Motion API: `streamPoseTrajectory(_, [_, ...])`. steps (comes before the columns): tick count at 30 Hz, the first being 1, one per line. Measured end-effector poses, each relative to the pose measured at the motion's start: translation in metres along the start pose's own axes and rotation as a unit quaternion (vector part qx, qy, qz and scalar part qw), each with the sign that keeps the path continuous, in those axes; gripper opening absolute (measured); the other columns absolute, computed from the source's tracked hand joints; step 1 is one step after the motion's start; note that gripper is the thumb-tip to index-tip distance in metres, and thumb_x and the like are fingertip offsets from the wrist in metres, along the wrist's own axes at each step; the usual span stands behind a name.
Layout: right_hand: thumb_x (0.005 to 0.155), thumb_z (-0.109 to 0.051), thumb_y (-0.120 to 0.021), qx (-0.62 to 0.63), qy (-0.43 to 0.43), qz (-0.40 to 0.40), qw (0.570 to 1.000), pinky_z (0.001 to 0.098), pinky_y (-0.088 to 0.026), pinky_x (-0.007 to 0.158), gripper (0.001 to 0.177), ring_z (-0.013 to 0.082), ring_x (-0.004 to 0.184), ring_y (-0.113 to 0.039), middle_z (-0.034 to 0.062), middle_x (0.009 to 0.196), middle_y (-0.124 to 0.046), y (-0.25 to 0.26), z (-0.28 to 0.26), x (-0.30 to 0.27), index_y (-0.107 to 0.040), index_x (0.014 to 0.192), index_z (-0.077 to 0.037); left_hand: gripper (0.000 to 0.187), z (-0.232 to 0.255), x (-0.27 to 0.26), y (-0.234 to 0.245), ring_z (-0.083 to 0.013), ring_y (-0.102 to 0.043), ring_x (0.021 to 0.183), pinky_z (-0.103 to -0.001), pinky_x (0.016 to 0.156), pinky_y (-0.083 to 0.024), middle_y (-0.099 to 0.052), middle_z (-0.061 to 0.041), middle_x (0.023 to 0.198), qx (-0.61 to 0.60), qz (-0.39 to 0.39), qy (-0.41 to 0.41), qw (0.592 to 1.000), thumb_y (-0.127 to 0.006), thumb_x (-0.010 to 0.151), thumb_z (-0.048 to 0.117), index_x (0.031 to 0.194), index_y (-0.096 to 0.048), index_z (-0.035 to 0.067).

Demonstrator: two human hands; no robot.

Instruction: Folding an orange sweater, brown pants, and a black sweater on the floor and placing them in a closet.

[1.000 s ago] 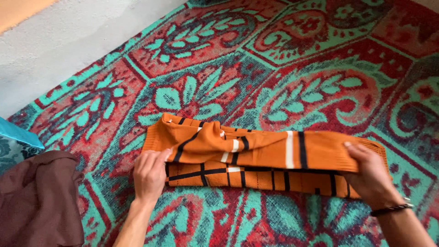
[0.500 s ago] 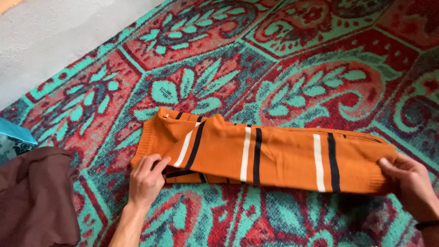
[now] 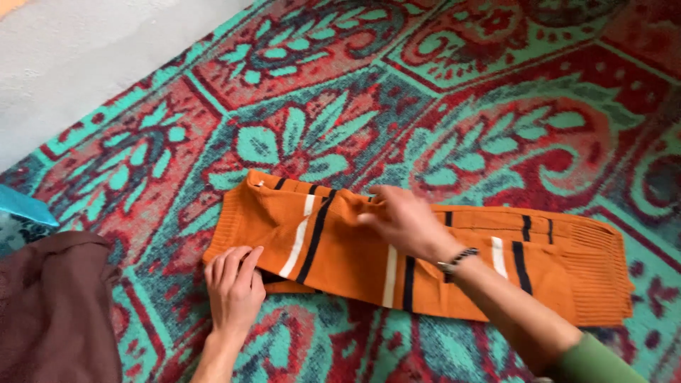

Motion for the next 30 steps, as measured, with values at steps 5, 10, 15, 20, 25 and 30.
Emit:
streamPoseTrajectory(5, [0.099, -0.041, -0.063, -0.018, -0.019, 0.044, 0.999, 0.0446, -0.044, 0.074, 0.028, 0.0316, 0.090, -0.066, 0.0076, 0.098, -0.072, -0.021, -0.008, 0.039, -0.062, 0.098, -0.013, 0.030, -0.057, -0.009, -0.007, -0.0289, -0.062, 0.102, -0.043, 0.093, -0.050, -0.070, -0.006, 0.110, -0.119, 0.010, 0.191, 0.974, -0.064, 0.089, -0.007, 0.110, -0.078, 0.008])
streamPoseTrajectory(10, [0.099, -0.062, -0.057, -0.228, 0.037, 0.255, 0.939, 0.0429, -0.053, 0.083, 0.044, 0.0247, 0.095, -0.069, 0.0014, 0.090, -0.065, -0.039, 0.019, 0.042, -0.058, 0.100, -0.018, 0.029, -0.097, -0.034, -0.030, -0.0236, -0.065, 0.090, -0.038, 0.085, -0.048, -0.070, 0.003, 0.090, -0.137, 0.024, 0.317, 0.938, -0.078, 0.078, 0.002, 0.100, -0.082, 0.021])
streamPoseTrajectory(15, [0.102, -0.045, -0.061, -0.200, 0.137, 0.361, 0.901, 0.0384, -0.049, 0.094, 0.032, 0.0240, 0.105, -0.065, 0.0011, 0.106, -0.062, 0.007, -0.013, -0.034, -0.062, 0.120, -0.018, 0.052, -0.016, 0.009, 0.012, -0.0253, -0.054, 0.128, -0.047, 0.101, -0.037, -0.062, 0.000, 0.129, 0.113, 0.041, 0.065, 0.991, -0.066, 0.085, -0.001, 0.129, -0.070, 0.025])
streamPoseTrajectory(20, [0.096, -0.043, -0.063, -0.241, 0.026, 0.324, 0.914, 0.0358, -0.050, 0.095, 0.027, 0.0203, 0.105, -0.064, -0.0035, 0.104, -0.063, 0.028, 0.103, -0.105, -0.066, 0.117, -0.026, 0.066, 0.075, 0.036, -0.008, -0.0269, -0.056, 0.134, -0.042, 0.106, -0.041, -0.063, -0.003, 0.138, -0.109, -0.007, -0.135, 0.985, -0.059, 0.067, -0.004, 0.128, -0.069, 0.020])
streamPoseTrajectory(25, [0.089, -0.055, -0.067, -0.234, -0.062, 0.158, 0.957, 0.0471, -0.042, 0.112, 0.047, 0.0237, 0.119, -0.062, 0.0010, 0.109, -0.069, 0.041, 0.146, -0.111, -0.061, 0.122, -0.023, 0.083, 0.088, 0.048, -0.037, -0.0360, -0.045, 0.145, -0.052, 0.113, -0.032, -0.060, -0.007, 0.149, -0.373, -0.171, -0.043, 0.911, -0.054, 0.051, -0.002, 0.130, -0.071, 0.016])
streamPoseTrajectory(30, [0.093, -0.039, -0.070, -0.130, -0.140, 0.097, 0.977, 0.0506, -0.056, 0.087, 0.027, 0.0367, 0.098, -0.070, 0.0030, 0.103, -0.065, 0.066, 0.137, -0.104, -0.066, 0.112, -0.020, 0.048, 0.100, 0.096, -0.048, -0.0347, -0.048, 0.144, -0.052, 0.117, -0.033, -0.068, -0.009, 0.137, -0.355, -0.204, 0.052, 0.911, -0.056, 0.085, 0.004, 0.129, -0.074, 0.012])
Point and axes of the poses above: each hand's wrist, its own x-axis towards the middle knuckle, its own y-axis out of the back of the hand, z = x × y, the point moved 9 cm from there along x, towards the middle knuckle
